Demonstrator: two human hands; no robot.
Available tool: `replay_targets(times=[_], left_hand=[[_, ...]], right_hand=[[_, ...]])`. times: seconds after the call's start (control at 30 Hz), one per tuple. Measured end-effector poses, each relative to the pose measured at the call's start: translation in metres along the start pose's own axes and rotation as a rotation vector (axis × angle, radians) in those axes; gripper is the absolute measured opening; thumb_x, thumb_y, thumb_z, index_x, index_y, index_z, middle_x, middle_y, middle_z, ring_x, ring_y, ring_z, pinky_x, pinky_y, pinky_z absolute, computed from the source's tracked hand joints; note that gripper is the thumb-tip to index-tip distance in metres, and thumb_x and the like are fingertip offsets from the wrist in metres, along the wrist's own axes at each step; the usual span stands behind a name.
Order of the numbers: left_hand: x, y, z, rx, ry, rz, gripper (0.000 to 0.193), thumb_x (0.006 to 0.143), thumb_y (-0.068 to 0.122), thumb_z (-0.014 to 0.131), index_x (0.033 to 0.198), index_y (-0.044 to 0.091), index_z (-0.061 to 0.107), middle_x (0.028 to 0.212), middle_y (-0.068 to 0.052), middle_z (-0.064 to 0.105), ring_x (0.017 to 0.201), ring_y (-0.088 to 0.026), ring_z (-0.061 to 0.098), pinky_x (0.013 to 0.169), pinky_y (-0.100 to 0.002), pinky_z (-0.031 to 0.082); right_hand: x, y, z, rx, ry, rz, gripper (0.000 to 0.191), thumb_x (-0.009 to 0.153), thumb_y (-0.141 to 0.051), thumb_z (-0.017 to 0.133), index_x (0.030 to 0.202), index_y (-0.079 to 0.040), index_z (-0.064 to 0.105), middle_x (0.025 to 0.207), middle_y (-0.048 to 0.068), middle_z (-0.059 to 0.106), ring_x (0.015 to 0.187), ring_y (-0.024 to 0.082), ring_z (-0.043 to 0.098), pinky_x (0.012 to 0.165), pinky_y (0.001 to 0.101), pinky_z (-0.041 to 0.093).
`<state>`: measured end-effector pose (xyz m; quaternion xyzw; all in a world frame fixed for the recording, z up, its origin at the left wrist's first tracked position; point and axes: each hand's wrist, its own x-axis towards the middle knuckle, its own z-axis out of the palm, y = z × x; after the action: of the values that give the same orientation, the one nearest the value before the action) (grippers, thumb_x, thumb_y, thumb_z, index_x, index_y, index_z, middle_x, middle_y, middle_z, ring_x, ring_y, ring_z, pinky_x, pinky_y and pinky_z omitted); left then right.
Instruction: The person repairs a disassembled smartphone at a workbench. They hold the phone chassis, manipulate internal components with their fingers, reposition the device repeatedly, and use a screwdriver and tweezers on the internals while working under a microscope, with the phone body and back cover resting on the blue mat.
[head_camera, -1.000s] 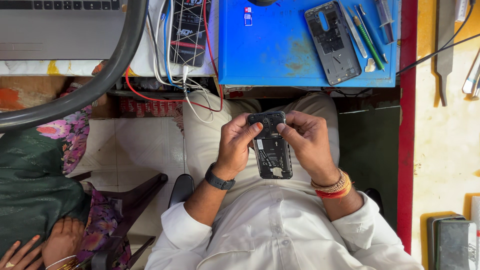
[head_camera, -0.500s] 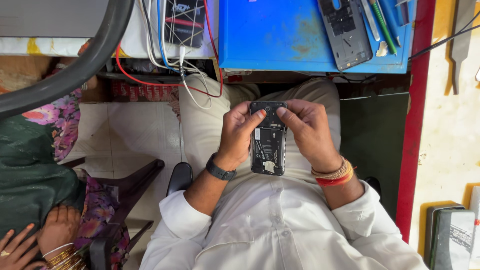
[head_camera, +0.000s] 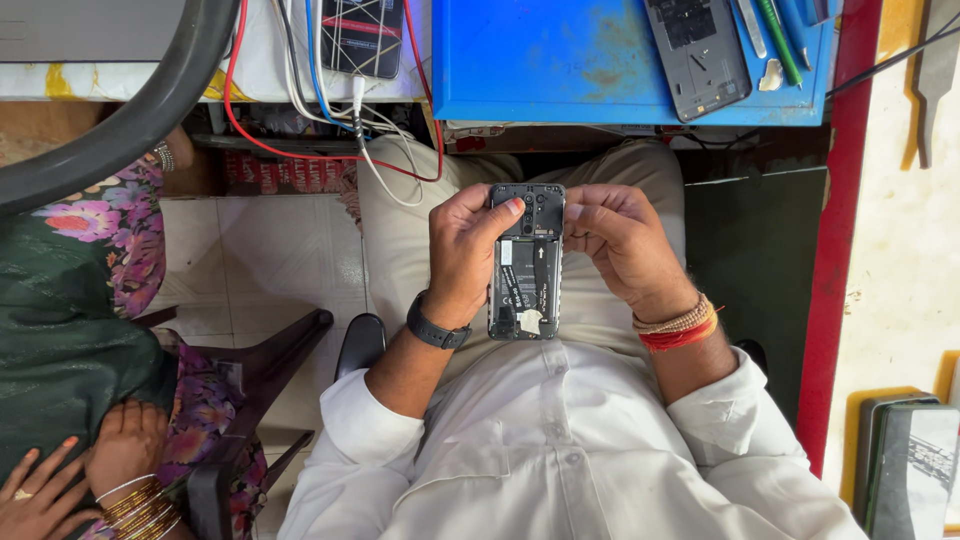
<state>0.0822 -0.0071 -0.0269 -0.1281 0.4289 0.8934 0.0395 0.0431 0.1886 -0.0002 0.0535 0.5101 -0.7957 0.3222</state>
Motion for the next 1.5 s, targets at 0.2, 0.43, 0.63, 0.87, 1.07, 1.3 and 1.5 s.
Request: replay_targets(times=[0.2,0.43,0.63,0.87,1.07,1.3,1.5], left_hand=[[-0.003,0.003,0.004,-0.017,0.015,0.025,0.012,0.099,0.006,0.067,0.104,-0.005,0.069,0.094,-0.007,0.073,0.082,-0.008,0.068,0.074,-0.025,0.055],[-0.002,-0.004,0.004,-0.050,0.014,0.053,0.011,0.104,0.007,0.063,0.105,-0.003,0.066,0.098,-0.006,0.072,0.088,-0.008,0.066,0.080,-0.025,0.055],[0.002,-0.010,0.003,-0.092,0.035,0.050,0.015,0.107,0.012,0.062,0.105,-0.002,0.064,0.096,-0.005,0.070,0.085,-0.007,0.063,0.078,-0.025,0.053],[0.002,-0.011,0.003,-0.017,0.032,0.113,0.017,0.108,0.012,0.061,0.112,-0.004,0.064,0.102,-0.007,0.071,0.092,-0.009,0.065,0.084,-0.025,0.054],[0.001,-0.008,0.005,-0.004,0.005,0.135,0.021,0.109,0.013,0.057,0.122,-0.002,0.062,0.107,-0.008,0.072,0.096,-0.010,0.067,0.087,-0.026,0.055],[0.001,-0.004,0.008,0.202,-0.021,0.149,0.021,0.103,0.010,0.068,0.120,-0.001,0.063,0.107,-0.006,0.071,0.096,-0.007,0.065,0.087,-0.025,0.056],[0.001,0.002,0.011,0.373,0.046,0.163,0.030,0.089,0.006,0.081,0.108,0.002,0.059,0.092,-0.004,0.074,0.081,-0.006,0.068,0.072,-0.025,0.059]], right_hand=[[-0.005,-0.001,-0.004,0.042,-0.015,-0.040,0.024,0.101,-0.004,0.056,0.117,0.009,0.068,0.102,0.015,0.076,0.090,0.022,0.075,0.084,0.0370,0.062],[-0.010,-0.001,0.002,-0.117,0.033,-0.091,0.026,0.098,0.000,0.063,0.121,0.010,0.068,0.108,0.014,0.075,0.093,0.018,0.074,0.084,0.0319,0.061],[-0.009,-0.001,0.002,-0.147,0.035,-0.098,0.026,0.097,0.000,0.065,0.121,0.009,0.068,0.108,0.013,0.076,0.093,0.016,0.073,0.082,0.0310,0.061],[-0.009,0.000,0.001,-0.131,0.047,-0.094,0.025,0.097,0.000,0.066,0.120,0.008,0.069,0.108,0.013,0.076,0.092,0.016,0.073,0.082,0.0305,0.060],[-0.009,0.003,0.003,-0.180,0.078,-0.100,0.025,0.094,0.002,0.068,0.119,0.007,0.070,0.107,0.012,0.076,0.091,0.013,0.071,0.080,0.0273,0.058],[-0.010,0.001,0.010,-0.214,0.115,-0.081,0.020,0.092,0.004,0.070,0.112,0.007,0.071,0.099,0.010,0.076,0.084,0.011,0.070,0.076,0.0266,0.058],[-0.013,0.005,0.020,-0.326,0.145,-0.165,0.021,0.094,0.003,0.070,0.115,0.008,0.071,0.101,0.010,0.076,0.087,0.010,0.070,0.076,0.0252,0.058]])
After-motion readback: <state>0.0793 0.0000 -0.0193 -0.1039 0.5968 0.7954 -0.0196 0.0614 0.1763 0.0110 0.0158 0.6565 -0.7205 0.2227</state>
